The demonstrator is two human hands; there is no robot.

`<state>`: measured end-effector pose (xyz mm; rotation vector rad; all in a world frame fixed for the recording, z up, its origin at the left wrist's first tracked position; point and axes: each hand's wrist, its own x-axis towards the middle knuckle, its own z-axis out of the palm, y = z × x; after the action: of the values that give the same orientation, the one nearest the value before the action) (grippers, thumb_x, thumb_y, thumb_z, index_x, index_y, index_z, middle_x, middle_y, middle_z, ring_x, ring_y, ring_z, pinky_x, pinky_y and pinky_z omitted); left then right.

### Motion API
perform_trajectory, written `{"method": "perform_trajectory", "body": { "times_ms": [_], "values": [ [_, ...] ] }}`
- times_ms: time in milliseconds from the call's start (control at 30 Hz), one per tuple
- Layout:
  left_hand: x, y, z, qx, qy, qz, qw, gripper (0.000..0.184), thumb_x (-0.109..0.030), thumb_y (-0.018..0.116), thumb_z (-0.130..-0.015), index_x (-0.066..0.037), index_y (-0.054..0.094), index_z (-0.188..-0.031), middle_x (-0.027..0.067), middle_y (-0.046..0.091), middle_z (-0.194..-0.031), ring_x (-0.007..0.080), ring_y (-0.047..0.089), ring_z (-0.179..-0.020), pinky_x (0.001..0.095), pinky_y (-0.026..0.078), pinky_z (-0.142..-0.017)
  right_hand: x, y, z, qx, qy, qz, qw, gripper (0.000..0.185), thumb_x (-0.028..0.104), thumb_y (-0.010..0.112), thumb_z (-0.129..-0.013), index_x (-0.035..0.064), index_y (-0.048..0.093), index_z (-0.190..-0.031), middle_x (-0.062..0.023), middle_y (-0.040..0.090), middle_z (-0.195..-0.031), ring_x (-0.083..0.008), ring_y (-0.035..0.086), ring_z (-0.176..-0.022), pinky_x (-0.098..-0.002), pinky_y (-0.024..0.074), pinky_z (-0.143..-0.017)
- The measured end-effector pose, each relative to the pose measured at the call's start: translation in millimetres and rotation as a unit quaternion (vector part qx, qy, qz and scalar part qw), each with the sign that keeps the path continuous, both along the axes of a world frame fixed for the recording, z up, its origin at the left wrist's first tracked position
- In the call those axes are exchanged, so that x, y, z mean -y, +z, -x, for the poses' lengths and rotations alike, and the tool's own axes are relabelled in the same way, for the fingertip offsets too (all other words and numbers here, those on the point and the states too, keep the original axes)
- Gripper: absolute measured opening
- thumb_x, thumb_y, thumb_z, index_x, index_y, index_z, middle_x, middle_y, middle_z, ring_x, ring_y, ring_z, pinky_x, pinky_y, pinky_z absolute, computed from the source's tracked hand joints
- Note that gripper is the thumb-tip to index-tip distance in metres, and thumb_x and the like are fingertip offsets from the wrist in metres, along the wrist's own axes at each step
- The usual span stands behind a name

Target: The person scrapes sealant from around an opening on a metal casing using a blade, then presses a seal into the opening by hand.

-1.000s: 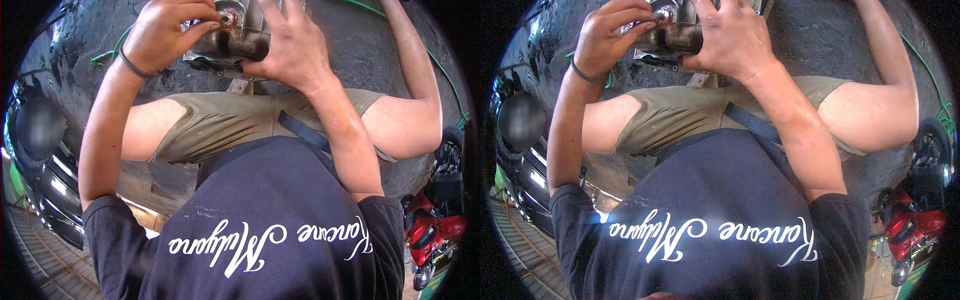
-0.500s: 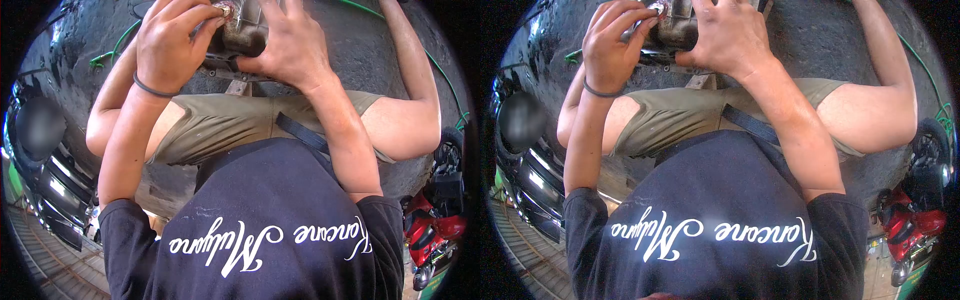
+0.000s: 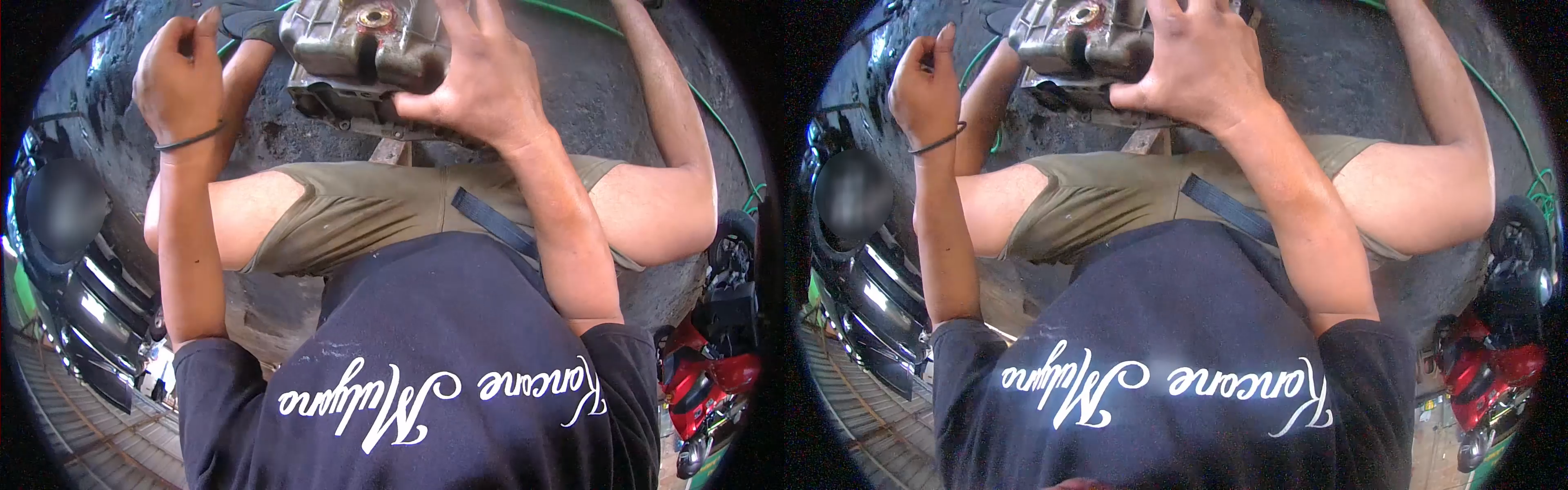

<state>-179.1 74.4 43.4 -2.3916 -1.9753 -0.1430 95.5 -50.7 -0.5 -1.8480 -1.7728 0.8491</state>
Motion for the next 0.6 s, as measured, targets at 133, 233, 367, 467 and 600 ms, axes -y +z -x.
{"method": "perform_trajectory", "body": {
  "times_ms": [133,233,367,467,600],
  "values": [
    [3,7,-38,0.237,-0.226,-0.016,0.945,0.028,-0.037,0.076,-0.089,-0.013,0.078,-0.102,0.0066,0.075,-0.086,0.0236,0.073,-0.078,0.034,0.056,-0.072,1,1,0,-0.003,0.02,-0.001,1.0,0.113,0.039,0.091,-0.056,0.0016,0.041,-0.15,-0.0278,0.041,-0.144,-0.048,0.058,-0.123,-0.0499,0.0529,-0.103],
    [24,35,-75,0.183,-0.185,0.211,0.942,0.042,-0.016,0.082,-0.074,0.001,0.067,-0.109,0.0169,0.066,-0.108,0.0331,0.064,-0.105,0.0406,0.051,-0.092,-1,8,2,-0.003,0.03,0.026,0.999,0.114,0.038,0.093,-0.055,0.0021,0.041,-0.15,-0.0268,0.041,-0.144,-0.0472,0.057,-0.124,-0.0496,0.053,-0.103],
    [46,2,-74,0.206,-0.156,0.222,0.94,0.052,-0.023,0.084,-0.077,0.001,0.066,-0.119,0.0232,0.06,-0.132,0.0384,0.057,-0.127,0.0424,0.044,-0.109,2,2,2,0.0,0.036,0.013,0.999,0.114,0.038,0.093,-0.054,0.0025,0.041,-0.15,-0.0275,0.041,-0.145,-0.0476,0.057,-0.125,-0.0497,0.0528,-0.103],
    [50,-7,-72,0.267,-0.122,0.228,0.928,0.052,-0.022,0.083,-0.077,0.001,0.066,-0.12,0.024,0.058,-0.139,0.0372,0.055,-0.132,0.042,0.042,-0.112,3,1,3,0.014,0.038,0.017,0.999,0.114,0.038,0.092,-0.055,0.0025,0.041,-0.15,-0.0288,0.041,-0.145,-0.0483,0.056,-0.125,-0.0499,0.0531,-0.102],
    [48,-12,-63,0.285,-0.114,0.26,0.916,0.049,-0.016,0.079,-0.076,0.0,0.069,-0.121,0.0225,0.057,-0.143,0.034,0.053,-0.136,0.0412,0.039,-0.115,3,2,3,0.011,0.044,0.016,0.999,0.114,0.039,0.092,-0.054,0.0023,0.041,-0.15,-0.0295,0.041,-0.145,-0.0484,0.055,-0.126,-0.0504,0.053,-0.102]
  ]
}}
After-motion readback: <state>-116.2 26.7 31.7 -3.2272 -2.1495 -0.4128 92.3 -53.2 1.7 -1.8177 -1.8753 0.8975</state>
